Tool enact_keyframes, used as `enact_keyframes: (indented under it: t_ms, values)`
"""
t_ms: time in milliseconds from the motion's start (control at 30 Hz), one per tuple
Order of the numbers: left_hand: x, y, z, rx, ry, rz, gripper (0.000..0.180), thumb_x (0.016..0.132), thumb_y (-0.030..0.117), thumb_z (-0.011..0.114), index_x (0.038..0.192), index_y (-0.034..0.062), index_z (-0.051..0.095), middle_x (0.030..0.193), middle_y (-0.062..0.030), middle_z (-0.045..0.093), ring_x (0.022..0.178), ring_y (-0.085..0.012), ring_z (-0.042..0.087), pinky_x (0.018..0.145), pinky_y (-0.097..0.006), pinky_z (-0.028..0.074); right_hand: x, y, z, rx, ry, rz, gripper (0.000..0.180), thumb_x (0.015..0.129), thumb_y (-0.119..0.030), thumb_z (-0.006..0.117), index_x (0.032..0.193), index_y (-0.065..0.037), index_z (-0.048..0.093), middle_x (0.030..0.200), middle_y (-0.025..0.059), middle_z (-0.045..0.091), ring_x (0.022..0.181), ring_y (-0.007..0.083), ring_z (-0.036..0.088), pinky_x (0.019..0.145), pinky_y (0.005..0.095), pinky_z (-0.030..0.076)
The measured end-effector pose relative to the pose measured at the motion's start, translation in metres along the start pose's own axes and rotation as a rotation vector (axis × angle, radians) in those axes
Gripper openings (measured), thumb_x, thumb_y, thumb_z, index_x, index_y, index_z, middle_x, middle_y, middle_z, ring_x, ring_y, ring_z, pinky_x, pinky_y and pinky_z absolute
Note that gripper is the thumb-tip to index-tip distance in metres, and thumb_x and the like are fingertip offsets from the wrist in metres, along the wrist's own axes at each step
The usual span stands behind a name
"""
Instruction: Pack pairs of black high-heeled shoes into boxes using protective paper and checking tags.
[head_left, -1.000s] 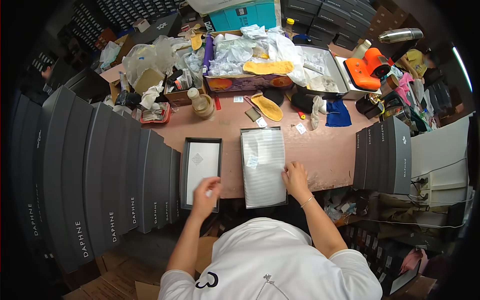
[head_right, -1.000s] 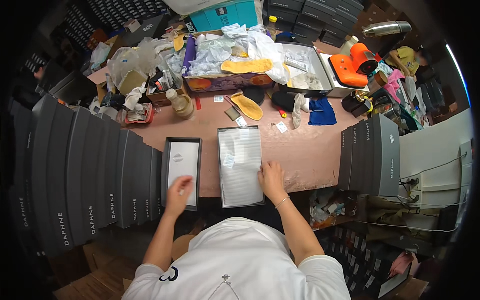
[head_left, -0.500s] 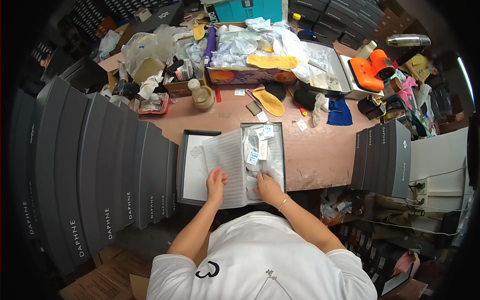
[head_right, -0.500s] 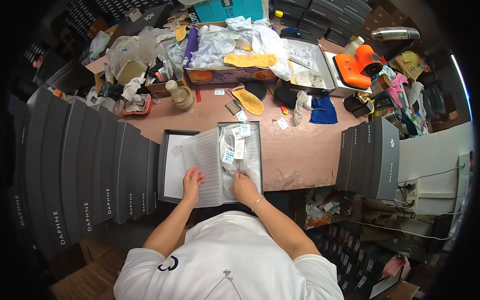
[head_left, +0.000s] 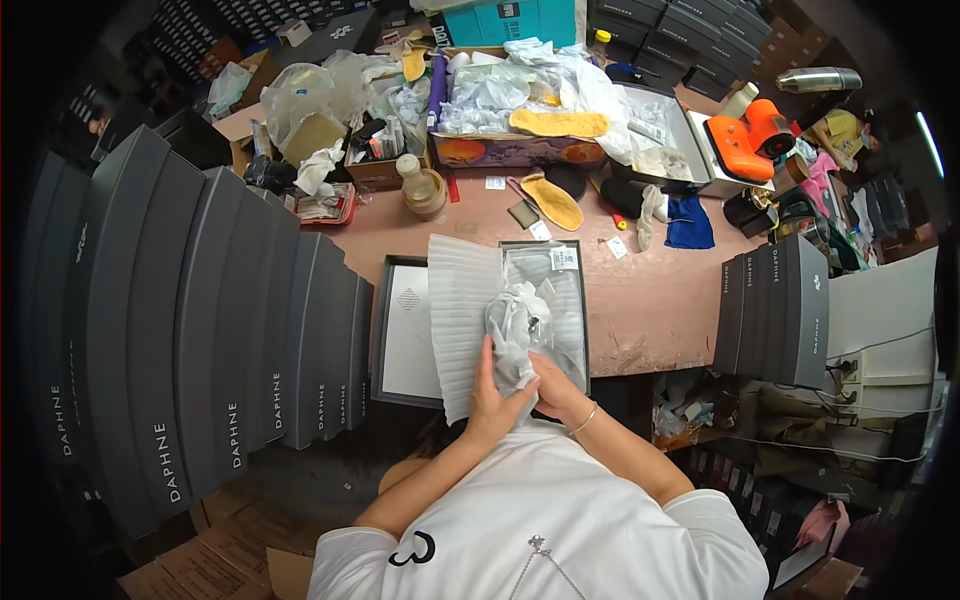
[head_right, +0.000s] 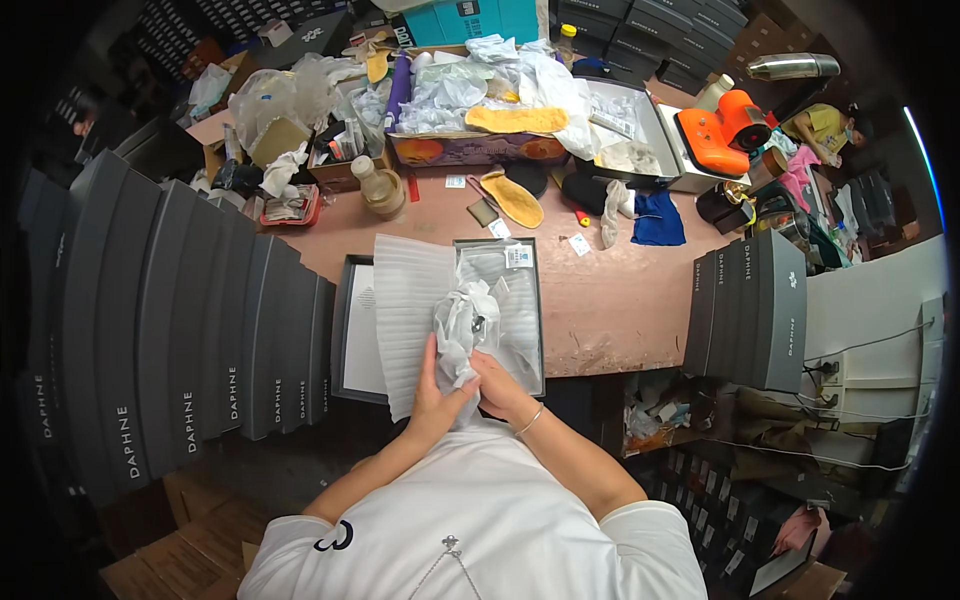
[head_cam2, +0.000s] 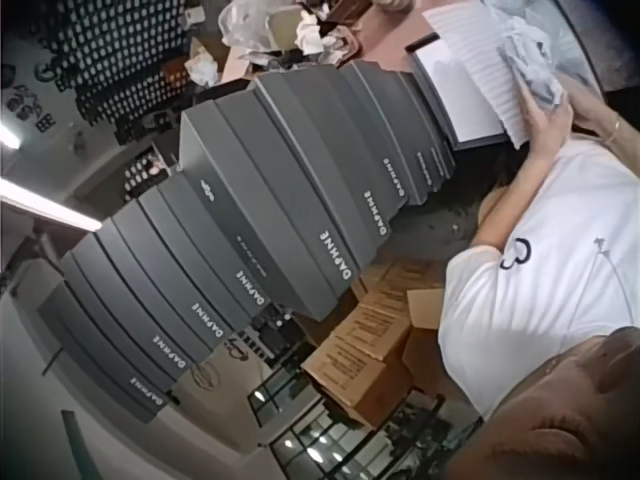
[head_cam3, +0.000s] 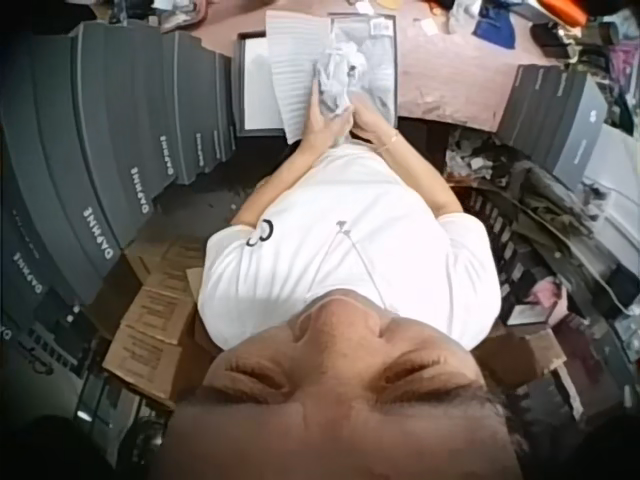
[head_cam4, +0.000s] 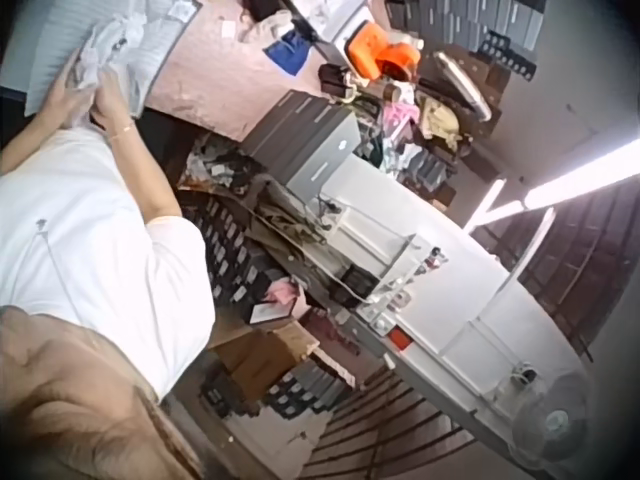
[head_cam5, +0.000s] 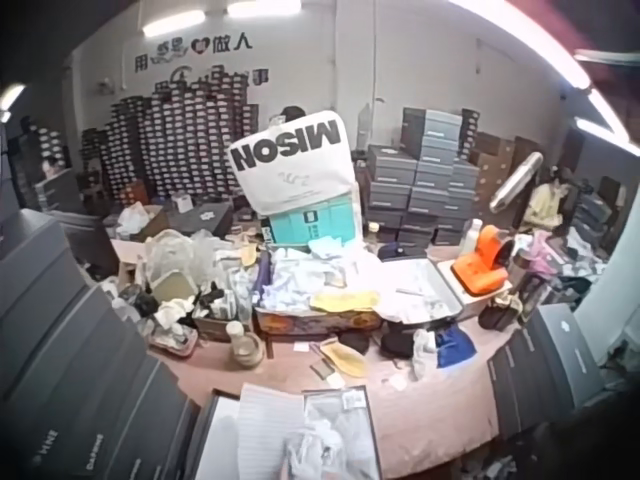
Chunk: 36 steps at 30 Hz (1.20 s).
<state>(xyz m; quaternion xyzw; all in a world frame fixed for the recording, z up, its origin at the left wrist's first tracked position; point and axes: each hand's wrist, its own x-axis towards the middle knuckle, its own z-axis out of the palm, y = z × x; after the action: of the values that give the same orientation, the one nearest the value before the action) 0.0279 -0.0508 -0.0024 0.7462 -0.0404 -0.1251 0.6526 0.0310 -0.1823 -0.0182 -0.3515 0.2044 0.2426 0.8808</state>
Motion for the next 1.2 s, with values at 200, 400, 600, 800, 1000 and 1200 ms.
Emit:
enact_keyframes:
  t_ms: [200, 400, 600, 800, 1000, 1200]
  values:
    - [0.004, -0.020, -0.030, -0.117, 0.173, -0.185, 0.033, 0.081, 0.005, 0.062, 0.113, -0.0036, 0.060, 0.131, -0.0171, 0.049, 0.117, -0.0249, 0.052, 0.096, -0.034, 0.041, 0.023, -0.013, -0.030, -0.268, 0.133, 0.197, 0.041, 0.095, -0.037, 0.050, 0.106, 0.002, 0.058, 0.093, 0.0078, 0.062, 0.081, 0.0180, 0.063, 0.069, 0.0311, 0.052]
    - [0.011, -0.019, -0.048, 0.240, 0.331, 0.169, 0.031, 0.078, -0.003, 0.057, 0.108, -0.0060, 0.060, 0.125, -0.0114, 0.054, 0.108, -0.0173, 0.054, 0.093, -0.028, 0.042, 0.003, -0.027, -0.052, -1.287, 0.336, -0.257, 0.039, 0.089, -0.025, 0.060, 0.116, 0.003, 0.053, 0.107, 0.0209, 0.059, 0.092, 0.0298, 0.064, 0.076, 0.0396, 0.053]
    - [0.008, -0.006, -0.045, -0.316, 0.180, 0.021, 0.041, 0.078, -0.003, 0.054, 0.118, -0.0047, 0.055, 0.127, -0.0108, 0.054, 0.112, -0.0201, 0.054, 0.095, -0.031, 0.042, 0.010, -0.054, 0.026, -1.621, 0.166, -1.092, 0.029, 0.082, -0.019, 0.067, 0.110, -0.014, 0.061, 0.123, 0.0132, 0.055, 0.130, 0.0381, 0.034, 0.106, 0.0568, 0.021]
    - [0.037, -0.032, -0.074, -0.849, 0.257, -0.432, 0.035, 0.086, 0.020, 0.048, 0.108, -0.0039, 0.061, 0.104, -0.0100, 0.063, 0.093, -0.0203, 0.062, 0.081, -0.032, 0.051, -0.037, 0.004, 0.077, -1.218, -0.443, -0.490, 0.033, 0.084, -0.021, 0.066, 0.112, -0.005, 0.059, 0.104, 0.0112, 0.064, 0.106, 0.0273, 0.058, 0.105, 0.0480, 0.031]
    - [0.043, -0.031, -0.110, -0.974, 0.009, -0.451, 0.040, 0.091, 0.027, 0.042, 0.112, -0.0010, 0.060, 0.111, -0.0139, 0.064, 0.101, -0.0250, 0.063, 0.088, -0.037, 0.052, -0.027, -0.106, 0.072, -1.667, 0.195, -1.170, 0.033, 0.082, -0.024, 0.067, 0.110, -0.009, 0.061, 0.134, 0.0096, 0.047, 0.131, 0.0378, 0.034, 0.105, 0.0585, 0.024]
    - [0.051, -0.105, -0.078, -1.380, -0.200, -0.357, 0.048, 0.095, 0.038, 0.038, 0.125, 0.0034, 0.052, 0.119, -0.0130, 0.060, 0.107, -0.0258, 0.060, 0.092, -0.039, 0.049, 0.000, -0.003, 0.059, -1.552, -0.085, -0.912, 0.019, 0.084, -0.014, 0.062, 0.102, -0.008, 0.061, 0.120, 0.0099, 0.056, 0.130, 0.0370, 0.038, 0.106, 0.0614, 0.021]
